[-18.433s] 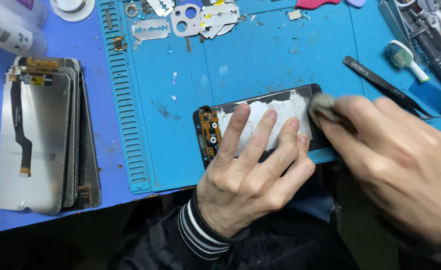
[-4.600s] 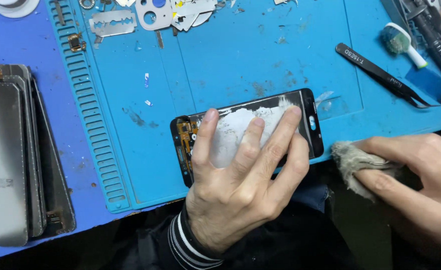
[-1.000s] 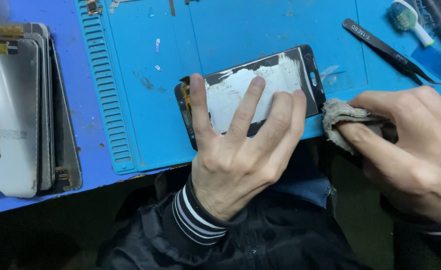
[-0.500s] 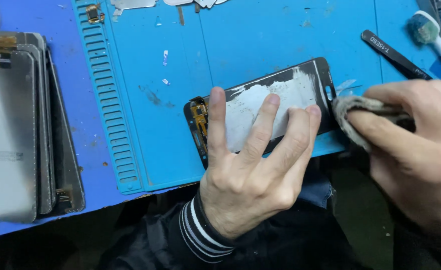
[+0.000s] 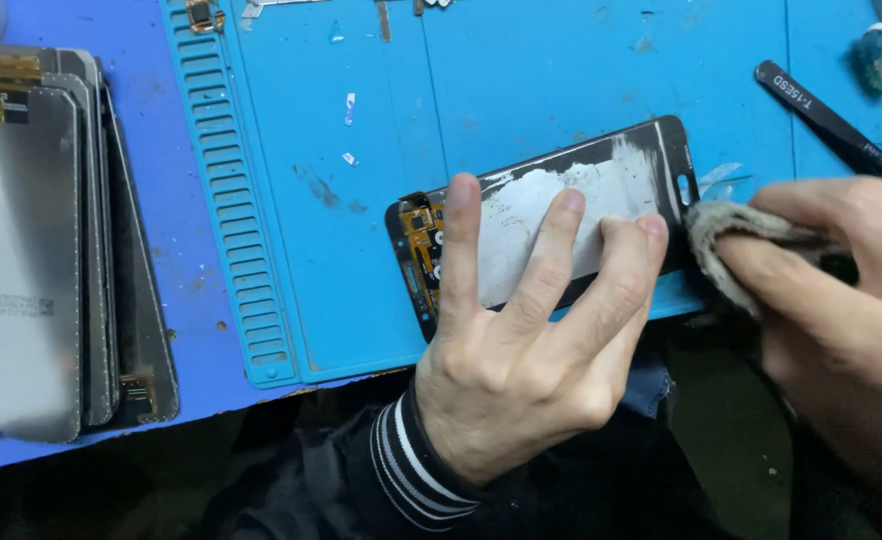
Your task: The person cleans the back of a disassembled smartphone screen using a cloth and a metal scraper. They wipe the surface to remove residue and then use the scraper to lift and remove stubborn adhesive or debris from the edges and corners.
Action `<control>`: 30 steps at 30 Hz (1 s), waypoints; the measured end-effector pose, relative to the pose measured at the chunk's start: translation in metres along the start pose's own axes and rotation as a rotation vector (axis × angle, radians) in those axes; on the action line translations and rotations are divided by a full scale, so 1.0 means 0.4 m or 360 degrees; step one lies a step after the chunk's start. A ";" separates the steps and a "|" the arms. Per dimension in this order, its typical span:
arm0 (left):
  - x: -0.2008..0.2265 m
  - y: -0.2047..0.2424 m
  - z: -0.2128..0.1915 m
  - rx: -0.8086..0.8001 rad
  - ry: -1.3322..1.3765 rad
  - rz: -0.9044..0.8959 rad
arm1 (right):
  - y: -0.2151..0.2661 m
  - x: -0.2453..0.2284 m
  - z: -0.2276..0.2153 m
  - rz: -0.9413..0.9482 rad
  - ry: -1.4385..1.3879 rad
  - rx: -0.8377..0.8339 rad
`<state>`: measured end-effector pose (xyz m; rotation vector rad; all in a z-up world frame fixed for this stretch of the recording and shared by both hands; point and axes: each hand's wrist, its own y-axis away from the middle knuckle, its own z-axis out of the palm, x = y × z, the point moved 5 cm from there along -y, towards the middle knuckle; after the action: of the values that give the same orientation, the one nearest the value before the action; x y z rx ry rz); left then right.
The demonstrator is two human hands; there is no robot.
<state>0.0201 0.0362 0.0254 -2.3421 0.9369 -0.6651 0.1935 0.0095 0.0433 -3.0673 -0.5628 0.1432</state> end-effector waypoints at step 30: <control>0.009 -0.004 -0.001 -0.0094 0.0021 0.0033 | -0.029 -0.034 -0.031 0.0038 -0.0027 0.0053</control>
<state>0.0230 0.0344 0.0276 -2.3788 0.9981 -0.6535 0.1778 0.0154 0.0572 -3.0439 -0.5195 0.1778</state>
